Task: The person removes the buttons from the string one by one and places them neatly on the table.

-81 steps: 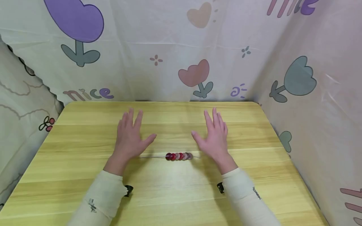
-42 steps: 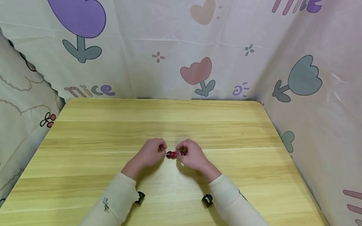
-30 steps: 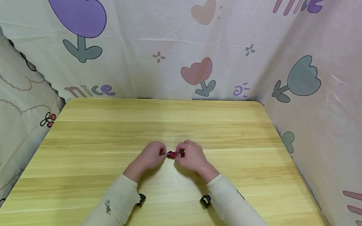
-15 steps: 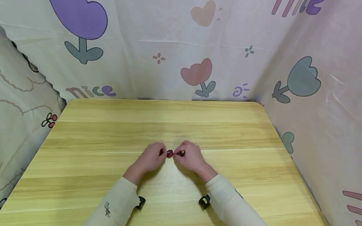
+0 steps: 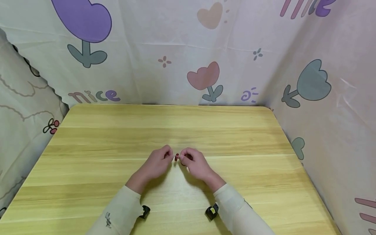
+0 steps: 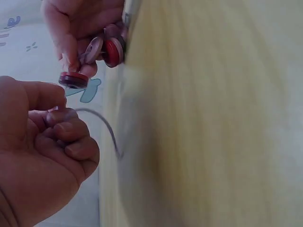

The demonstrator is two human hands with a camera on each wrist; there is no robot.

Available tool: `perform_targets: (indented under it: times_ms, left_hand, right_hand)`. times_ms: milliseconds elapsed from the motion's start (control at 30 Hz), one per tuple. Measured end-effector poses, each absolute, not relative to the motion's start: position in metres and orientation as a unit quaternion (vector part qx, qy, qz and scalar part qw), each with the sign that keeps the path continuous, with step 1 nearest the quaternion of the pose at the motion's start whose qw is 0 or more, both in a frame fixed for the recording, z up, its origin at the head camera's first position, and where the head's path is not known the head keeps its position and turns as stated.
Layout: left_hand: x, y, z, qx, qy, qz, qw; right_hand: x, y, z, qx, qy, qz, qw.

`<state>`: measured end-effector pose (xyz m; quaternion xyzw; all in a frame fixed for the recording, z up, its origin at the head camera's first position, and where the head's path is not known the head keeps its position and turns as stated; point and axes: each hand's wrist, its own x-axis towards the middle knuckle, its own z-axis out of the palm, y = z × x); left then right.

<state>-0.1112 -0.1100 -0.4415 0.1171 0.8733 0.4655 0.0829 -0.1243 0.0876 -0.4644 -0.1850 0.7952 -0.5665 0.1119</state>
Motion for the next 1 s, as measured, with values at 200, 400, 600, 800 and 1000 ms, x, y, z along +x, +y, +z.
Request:
perform_targets:
  times_ms: [200,400,600,800,1000]
  left_hand:
    - [-0.109,-0.11,-0.432,0.103,0.835,0.526,0.121]
    - [-0.108,-0.109,-0.428,0.106,0.813,0.559,0.123]
    - [-0.108,-0.107,-0.43,0.11,0.813,0.563,0.103]
    - [-0.108,-0.107,-0.432,0.106,0.808,0.571,0.098]
    - [-0.109,-0.107,-0.435,0.109,0.804,0.576,0.1]
  right_hand:
    - [-0.124,0.089,-0.462,-0.159,0.694,-0.68,0.177]
    - [-0.124,0.094,-0.459,-0.182,0.685,-0.675,0.205]
    - [-0.124,0.097,-0.458,-0.242,0.681,-0.662,0.198]
    - [-0.123,0.096,-0.458,-0.208,0.672,-0.683,0.195]
    - [-0.125,0.097,-0.462,-0.173,0.654,-0.709,0.201]
